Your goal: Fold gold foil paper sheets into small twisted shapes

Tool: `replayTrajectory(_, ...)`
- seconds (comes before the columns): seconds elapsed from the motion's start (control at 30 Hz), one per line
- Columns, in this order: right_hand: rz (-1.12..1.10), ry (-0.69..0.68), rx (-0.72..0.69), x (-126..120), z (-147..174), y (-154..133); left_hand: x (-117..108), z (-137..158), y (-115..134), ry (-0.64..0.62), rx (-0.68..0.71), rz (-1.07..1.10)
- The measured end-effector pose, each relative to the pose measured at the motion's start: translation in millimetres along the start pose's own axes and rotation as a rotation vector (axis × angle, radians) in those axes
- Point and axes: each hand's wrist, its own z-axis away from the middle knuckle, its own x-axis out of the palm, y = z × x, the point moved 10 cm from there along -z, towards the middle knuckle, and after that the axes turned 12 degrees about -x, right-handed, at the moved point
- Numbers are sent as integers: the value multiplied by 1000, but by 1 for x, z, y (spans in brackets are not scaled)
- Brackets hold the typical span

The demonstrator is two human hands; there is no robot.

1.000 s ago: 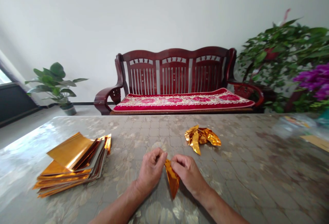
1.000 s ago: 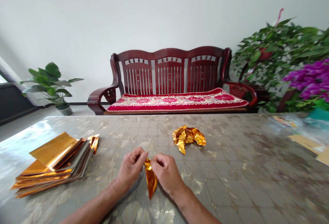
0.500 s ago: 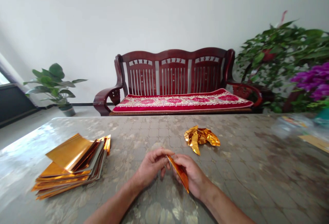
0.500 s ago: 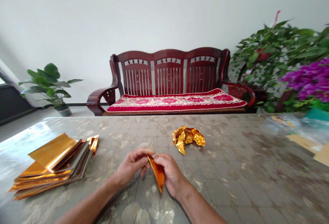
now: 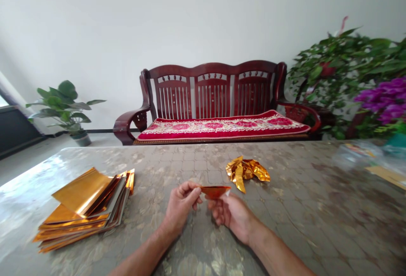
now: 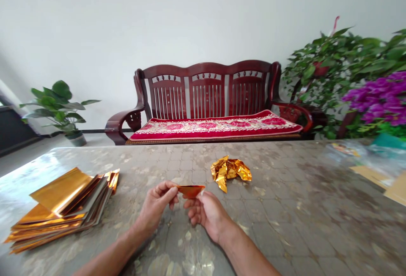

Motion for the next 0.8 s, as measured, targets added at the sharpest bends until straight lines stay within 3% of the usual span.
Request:
replayTrajectory(0.13, 214, 175, -374, -17, 2, -41, -17, -5, -5, 121, -30, 54)
replayTrajectory(0.27, 386, 201, -573, -17, 10, -67, -18, -8, -9, 127, -85, 74)
replayTrajectory(0.4, 376, 247, -601, -24, 9, -72, -15, -8, -12, 103, -127, 73)
replayTrajectory(0.8, 316, 218, -551, -22, 5, -68, -12, -7, -15, 122, -127, 6)
